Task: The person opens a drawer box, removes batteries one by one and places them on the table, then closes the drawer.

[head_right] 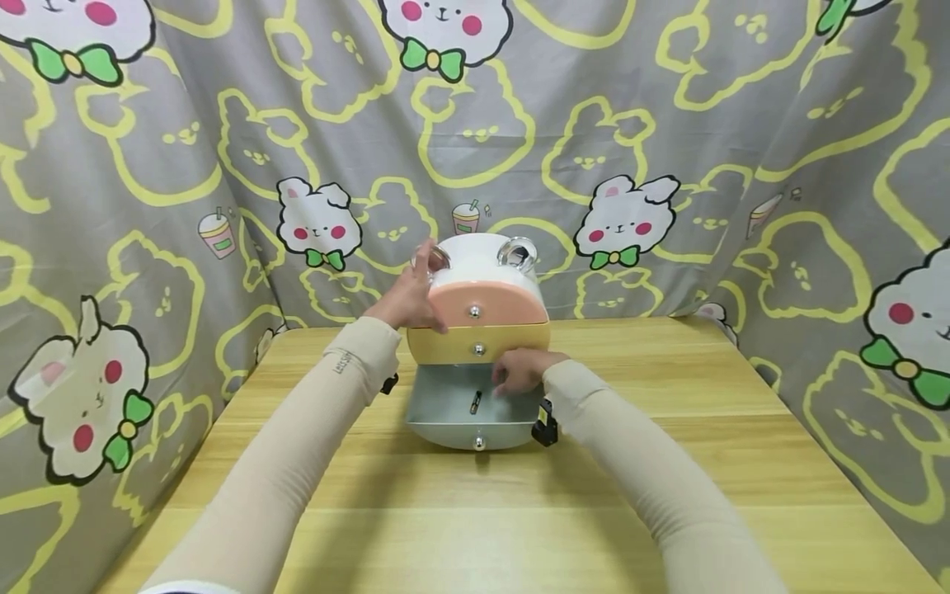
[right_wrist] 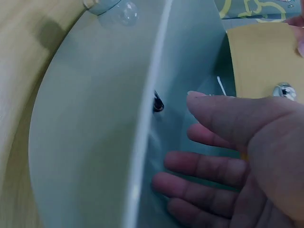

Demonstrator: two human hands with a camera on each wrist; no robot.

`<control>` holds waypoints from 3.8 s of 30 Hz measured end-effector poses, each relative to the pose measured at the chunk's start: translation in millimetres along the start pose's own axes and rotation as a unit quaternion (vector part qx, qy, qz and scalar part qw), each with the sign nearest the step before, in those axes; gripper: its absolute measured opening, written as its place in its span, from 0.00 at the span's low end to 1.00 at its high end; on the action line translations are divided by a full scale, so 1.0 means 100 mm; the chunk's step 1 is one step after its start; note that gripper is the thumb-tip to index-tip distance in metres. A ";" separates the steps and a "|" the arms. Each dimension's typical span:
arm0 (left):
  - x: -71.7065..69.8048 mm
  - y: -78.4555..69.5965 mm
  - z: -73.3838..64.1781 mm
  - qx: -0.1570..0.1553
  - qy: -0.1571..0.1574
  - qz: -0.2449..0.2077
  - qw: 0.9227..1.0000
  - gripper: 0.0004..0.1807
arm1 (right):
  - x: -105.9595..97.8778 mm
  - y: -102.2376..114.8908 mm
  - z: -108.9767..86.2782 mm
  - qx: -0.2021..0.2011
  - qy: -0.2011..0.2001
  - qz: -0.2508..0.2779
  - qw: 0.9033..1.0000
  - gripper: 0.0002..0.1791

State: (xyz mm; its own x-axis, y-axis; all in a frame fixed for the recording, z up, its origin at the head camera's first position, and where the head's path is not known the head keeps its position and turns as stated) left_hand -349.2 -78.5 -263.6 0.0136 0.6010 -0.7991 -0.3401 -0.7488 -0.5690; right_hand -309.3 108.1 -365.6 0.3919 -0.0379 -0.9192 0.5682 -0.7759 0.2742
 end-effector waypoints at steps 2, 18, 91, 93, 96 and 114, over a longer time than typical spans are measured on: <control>-0.01 0.00 0.00 0.001 -0.002 0.002 1.000 0.83 | 0.03 0.01 0.04 -0.004 0.014 -0.004 1.000 0.16; 0.02 0.04 -0.01 -0.010 0.005 0.001 1.000 0.83 | 0.26 0.07 0.22 0.096 0.143 0.152 0.973 0.30; -0.02 0.03 -0.01 -0.020 -0.001 -0.007 1.000 0.83 | 0.31 0.29 0.28 0.071 0.188 0.150 0.968 0.14; -0.02 0.02 -0.02 -0.017 -0.002 -0.010 1.000 0.83 | 0.30 0.29 0.27 0.069 0.183 0.153 0.969 0.15; -0.03 0.00 -0.01 -0.012 -0.005 -0.013 1.000 0.83 | 0.26 0.28 0.25 0.070 0.169 0.150 0.972 0.13; -0.01 -0.01 -0.01 -0.026 -0.001 0.003 1.000 0.83 | 0.19 0.19 0.19 0.037 0.120 0.133 0.983 0.17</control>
State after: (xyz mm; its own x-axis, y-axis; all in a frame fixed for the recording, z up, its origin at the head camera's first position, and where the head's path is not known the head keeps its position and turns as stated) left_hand -347.6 -78.9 -262.8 0.0096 0.5975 -0.8018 -0.2916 -0.7653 -0.5738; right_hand -304.8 81.2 -382.9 0.6846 -0.1026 -0.7216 0.3719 -0.8023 0.4669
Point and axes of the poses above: each hand's wrist, its own z-axis towards the middle knuckle, its own x-axis out of the palm, y = z × x, the point moved 4 cm from there along z, towards the middle knuckle, and after that the axes turned 4 degrees about -z, right-handed, at the moved point
